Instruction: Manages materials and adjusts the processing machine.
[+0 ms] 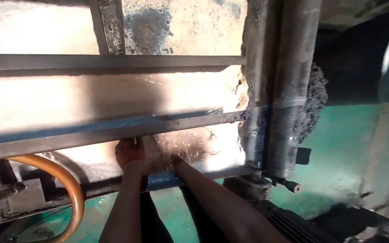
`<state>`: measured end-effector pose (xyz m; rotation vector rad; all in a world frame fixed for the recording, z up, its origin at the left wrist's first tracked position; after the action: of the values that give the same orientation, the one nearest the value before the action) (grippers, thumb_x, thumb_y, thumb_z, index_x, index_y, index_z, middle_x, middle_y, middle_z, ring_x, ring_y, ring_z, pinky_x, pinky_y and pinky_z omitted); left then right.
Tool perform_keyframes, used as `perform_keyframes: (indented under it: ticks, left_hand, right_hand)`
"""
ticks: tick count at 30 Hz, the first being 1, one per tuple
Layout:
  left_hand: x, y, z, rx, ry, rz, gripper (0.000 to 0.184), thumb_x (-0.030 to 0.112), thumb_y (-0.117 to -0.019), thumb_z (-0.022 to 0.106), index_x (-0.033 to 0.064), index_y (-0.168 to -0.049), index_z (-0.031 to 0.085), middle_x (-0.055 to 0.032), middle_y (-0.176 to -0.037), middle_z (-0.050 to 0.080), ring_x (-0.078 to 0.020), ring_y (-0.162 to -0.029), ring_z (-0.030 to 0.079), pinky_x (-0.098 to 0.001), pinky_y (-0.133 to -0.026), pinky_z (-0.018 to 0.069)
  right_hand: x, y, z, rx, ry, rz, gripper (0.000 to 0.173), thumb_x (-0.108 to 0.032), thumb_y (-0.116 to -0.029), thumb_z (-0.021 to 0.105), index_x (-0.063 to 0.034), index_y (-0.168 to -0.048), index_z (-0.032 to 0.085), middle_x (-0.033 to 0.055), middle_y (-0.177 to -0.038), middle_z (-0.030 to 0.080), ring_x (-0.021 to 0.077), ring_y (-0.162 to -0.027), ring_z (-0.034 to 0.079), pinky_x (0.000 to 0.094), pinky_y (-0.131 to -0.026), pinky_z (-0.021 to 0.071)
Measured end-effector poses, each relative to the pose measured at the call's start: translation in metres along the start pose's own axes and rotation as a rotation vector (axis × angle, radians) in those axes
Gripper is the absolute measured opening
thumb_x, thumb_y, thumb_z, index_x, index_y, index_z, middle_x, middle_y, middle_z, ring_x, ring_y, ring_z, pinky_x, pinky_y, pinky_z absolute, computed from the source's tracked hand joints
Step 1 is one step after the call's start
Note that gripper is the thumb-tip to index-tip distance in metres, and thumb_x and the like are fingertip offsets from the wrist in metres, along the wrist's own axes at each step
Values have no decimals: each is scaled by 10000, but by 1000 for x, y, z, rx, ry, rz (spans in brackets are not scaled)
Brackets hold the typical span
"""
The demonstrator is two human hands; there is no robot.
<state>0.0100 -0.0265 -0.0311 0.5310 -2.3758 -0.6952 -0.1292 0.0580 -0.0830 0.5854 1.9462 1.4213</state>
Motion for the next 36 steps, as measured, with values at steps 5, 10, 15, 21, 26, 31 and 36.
perform_keyframes:
  ticks: [5, 10, 15, 21, 26, 31, 36]
  left_hand:
    - [-1, -3, 0, -3, 4, -18, 364, 273, -1060, 575, -62, -1136, 695, -322, -1137, 684, -512, -1129, 640, -684, -968, 457]
    - [-3, -3, 2, 48, 32, 22, 347, 248, -1059, 571, -66, -1142, 695, -324, -1117, 689, -517, -1090, 655, -687, -939, 471]
    - [1, 1, -1, 27, 27, -34, 368, 274, -1068, 562, -52, -1193, 679, -324, -1178, 671, -505, -1164, 625, -671, -996, 447]
    - [-4, -1, 2, 53, 39, -26, 340, 271, -1056, 586, -41, -1143, 690, -309, -1111, 688, -505, -1086, 650, -684, -937, 468]
    - [-3, -1, 2, 56, 39, -20, 342, 289, -1059, 587, -25, -1138, 699, -297, -1104, 693, -502, -1091, 647, -679, -941, 466]
    - [-4, -3, 4, 43, 29, -44, 365, 306, -1064, 574, -30, -1134, 699, -316, -1093, 689, -516, -1074, 652, -699, -929, 467]
    - [-5, -4, 4, 45, 26, -45, 372, 314, -1066, 568, -24, -1149, 699, -303, -1091, 696, -507, -1075, 656, -698, -936, 465]
  right_hand:
    - [-14, 1, -10, -103, 131, -52, 324, 24, -1021, 544, 171, -1310, 548, 341, -1382, 553, 432, -1342, 514, 497, -1138, 381]
    - [-20, 7, -20, -17, 55, 6, 344, 59, -1051, 421, 192, -1364, 471, 341, -1453, 489, 401, -1398, 467, 443, -1163, 360]
    - [-16, 18, -31, 92, 87, -218, 369, 31, -1007, 545, 171, -1348, 520, 340, -1397, 543, 416, -1355, 509, 453, -1158, 375]
    - [13, 8, -63, 131, -585, -76, 346, -135, -1123, 349, 65, -1320, 552, 212, -1220, 601, 250, -1075, 585, 413, -947, 486]
    - [45, 19, -102, 96, -668, -82, 318, -229, -1123, 352, -55, -1341, 504, 75, -1103, 572, 122, -938, 575, 325, -800, 515]
    - [69, 44, -136, 8, -498, -69, 346, -269, -1125, 365, -118, -1407, 498, 56, -1241, 595, 113, -1070, 590, 339, -888, 512]
    - [83, 87, -164, -2, -389, 94, 228, -241, -1111, 395, -133, -1217, 564, -15, -929, 585, 39, -766, 574, 232, -662, 496]
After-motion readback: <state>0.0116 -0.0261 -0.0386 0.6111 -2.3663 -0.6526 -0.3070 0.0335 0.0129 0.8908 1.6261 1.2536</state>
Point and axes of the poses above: each hand's wrist, its own y-axis away from the middle knuckle, its own z-axis out of the palm, x = y × z, the point moved 4 cm from there along -y, towards the middle knuckle
